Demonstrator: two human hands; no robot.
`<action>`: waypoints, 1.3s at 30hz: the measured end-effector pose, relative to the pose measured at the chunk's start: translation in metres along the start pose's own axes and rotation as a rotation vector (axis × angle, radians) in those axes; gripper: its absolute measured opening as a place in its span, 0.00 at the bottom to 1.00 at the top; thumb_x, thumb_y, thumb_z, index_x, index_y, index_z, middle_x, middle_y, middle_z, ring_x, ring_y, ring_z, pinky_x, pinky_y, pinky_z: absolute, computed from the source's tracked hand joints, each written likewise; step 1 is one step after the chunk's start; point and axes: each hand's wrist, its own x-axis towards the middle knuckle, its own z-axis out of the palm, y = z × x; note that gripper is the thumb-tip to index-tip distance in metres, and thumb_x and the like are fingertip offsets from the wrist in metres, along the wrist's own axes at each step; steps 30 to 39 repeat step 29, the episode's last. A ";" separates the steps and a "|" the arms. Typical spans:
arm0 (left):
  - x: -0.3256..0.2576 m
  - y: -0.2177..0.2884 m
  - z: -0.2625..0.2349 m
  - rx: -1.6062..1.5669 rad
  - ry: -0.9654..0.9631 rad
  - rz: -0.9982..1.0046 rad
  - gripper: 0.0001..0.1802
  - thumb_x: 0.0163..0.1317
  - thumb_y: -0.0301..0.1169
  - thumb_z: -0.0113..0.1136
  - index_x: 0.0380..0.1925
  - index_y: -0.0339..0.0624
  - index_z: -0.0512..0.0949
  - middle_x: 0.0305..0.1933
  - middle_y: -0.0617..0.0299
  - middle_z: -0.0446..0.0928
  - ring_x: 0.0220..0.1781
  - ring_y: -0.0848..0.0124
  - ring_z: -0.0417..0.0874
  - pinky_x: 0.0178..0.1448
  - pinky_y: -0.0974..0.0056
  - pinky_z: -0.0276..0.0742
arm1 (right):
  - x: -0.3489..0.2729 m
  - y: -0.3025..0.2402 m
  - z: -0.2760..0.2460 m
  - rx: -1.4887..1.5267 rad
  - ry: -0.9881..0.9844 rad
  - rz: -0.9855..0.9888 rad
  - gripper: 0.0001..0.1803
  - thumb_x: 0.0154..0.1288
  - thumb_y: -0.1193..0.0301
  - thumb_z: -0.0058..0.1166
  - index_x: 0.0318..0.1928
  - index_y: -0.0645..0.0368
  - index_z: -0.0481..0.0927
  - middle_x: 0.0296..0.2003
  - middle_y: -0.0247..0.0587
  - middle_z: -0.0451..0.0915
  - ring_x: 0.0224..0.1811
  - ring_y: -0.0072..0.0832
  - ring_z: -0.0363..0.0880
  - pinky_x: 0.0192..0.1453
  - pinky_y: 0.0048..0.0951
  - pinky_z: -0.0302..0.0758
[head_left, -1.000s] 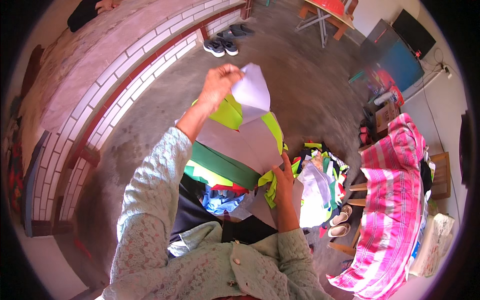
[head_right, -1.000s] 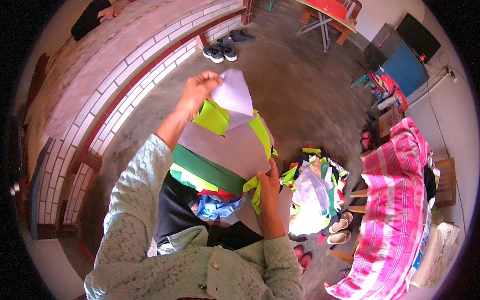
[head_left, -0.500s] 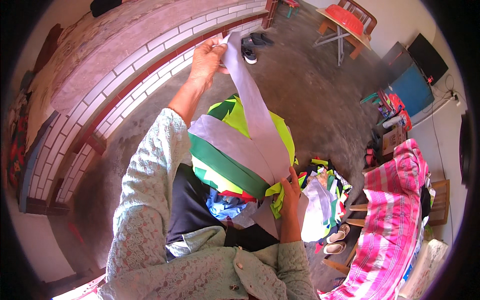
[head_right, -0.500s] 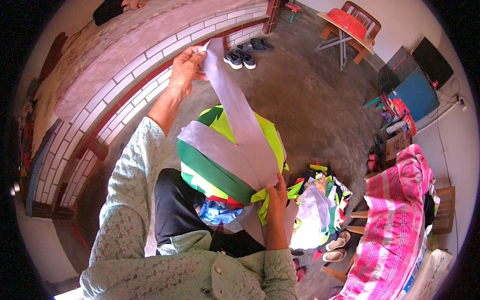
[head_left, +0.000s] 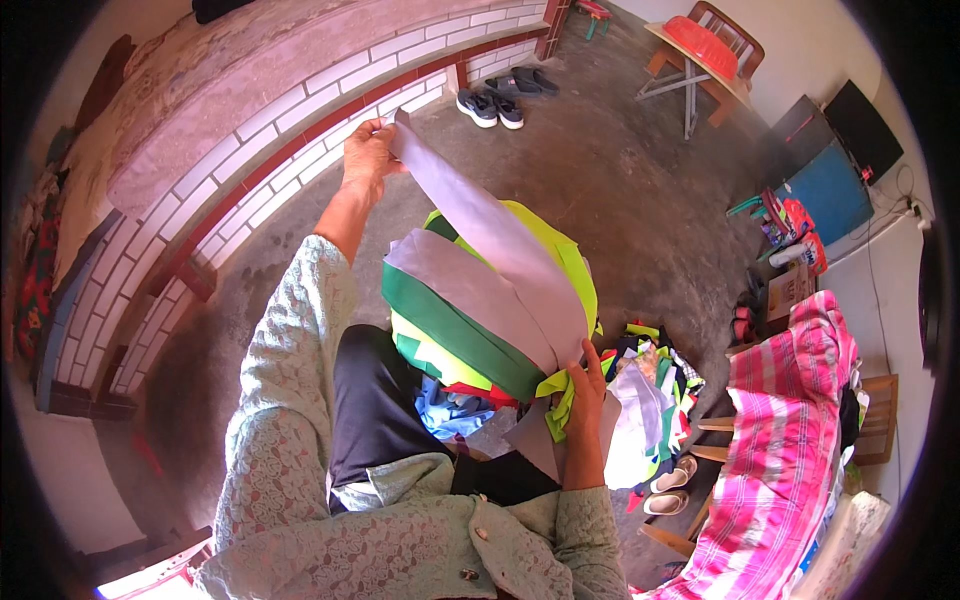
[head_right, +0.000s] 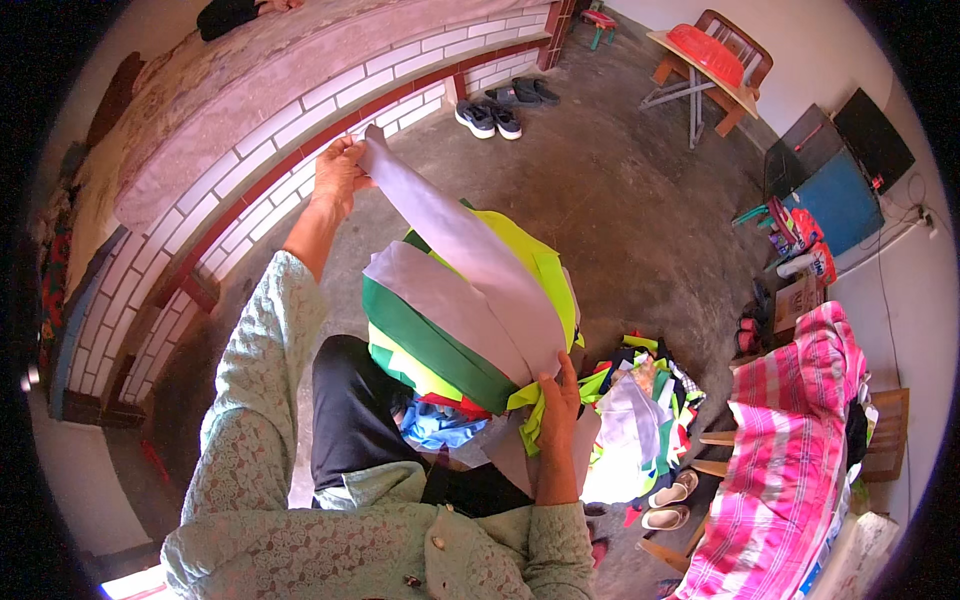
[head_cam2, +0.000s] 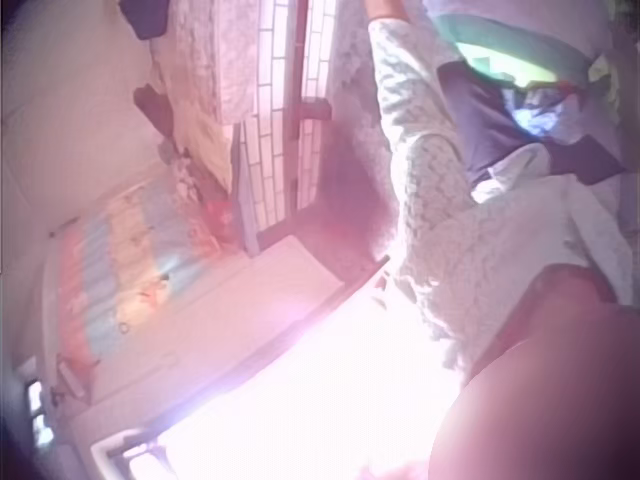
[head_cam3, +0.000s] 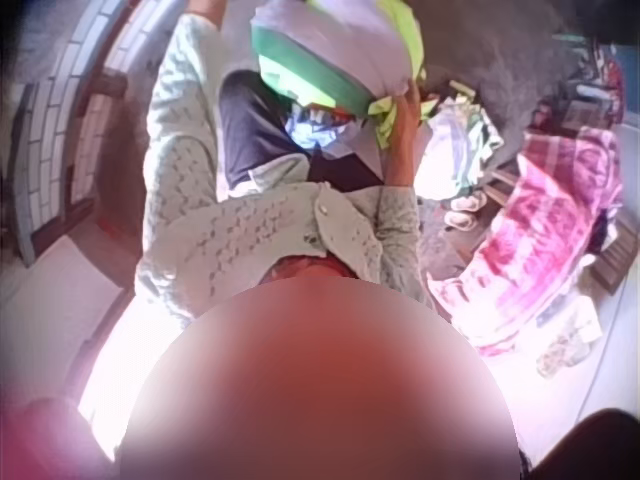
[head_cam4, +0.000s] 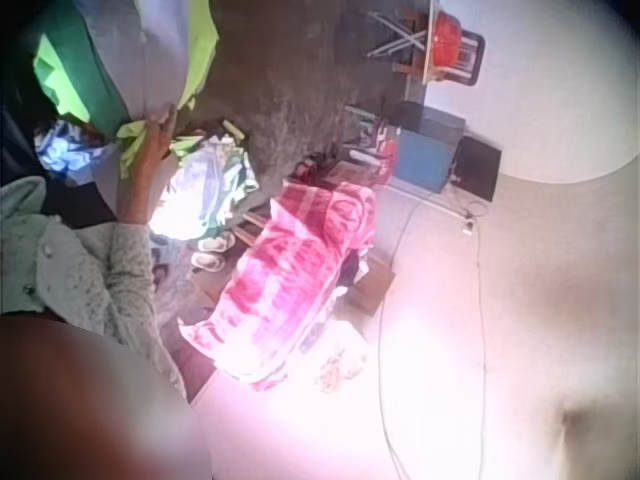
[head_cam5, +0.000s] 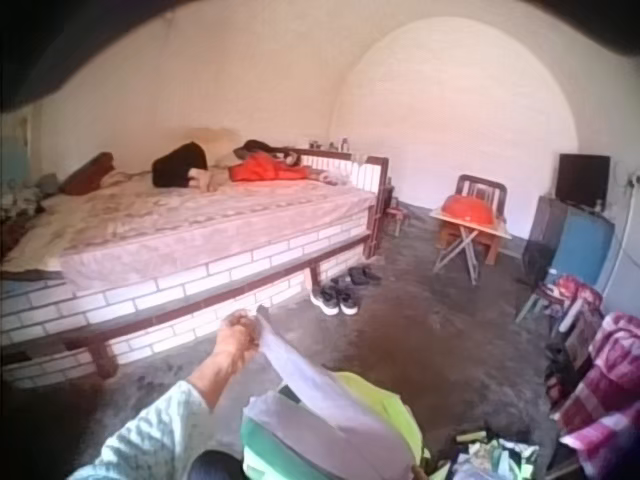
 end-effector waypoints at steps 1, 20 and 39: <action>0.001 -0.001 -0.002 0.001 0.006 -0.001 0.09 0.63 0.29 0.51 0.42 0.40 0.73 0.29 0.61 0.76 0.23 0.73 0.78 0.22 0.67 0.80 | 0.000 0.000 0.000 -0.002 0.000 0.001 0.28 0.62 0.72 0.49 0.64 0.57 0.62 0.23 0.31 0.73 0.16 0.19 0.69 0.17 0.18 0.65; -0.121 -0.102 0.022 0.718 -0.567 0.685 0.20 0.47 0.27 0.65 0.43 0.44 0.75 0.48 0.54 0.76 0.47 0.56 0.78 0.52 0.57 0.73 | -0.003 -0.004 0.002 0.005 0.011 0.008 0.25 0.62 0.70 0.50 0.61 0.57 0.67 0.23 0.30 0.73 0.16 0.19 0.70 0.16 0.18 0.65; -0.149 -0.113 0.056 1.154 -0.586 1.174 0.17 0.47 0.32 0.65 0.40 0.50 0.77 0.50 0.56 0.74 0.54 0.60 0.73 0.58 0.55 0.66 | -0.010 -0.020 0.000 0.007 -0.026 0.147 0.26 0.62 0.72 0.51 0.62 0.58 0.67 0.46 0.40 0.76 0.34 0.18 0.76 0.36 0.17 0.74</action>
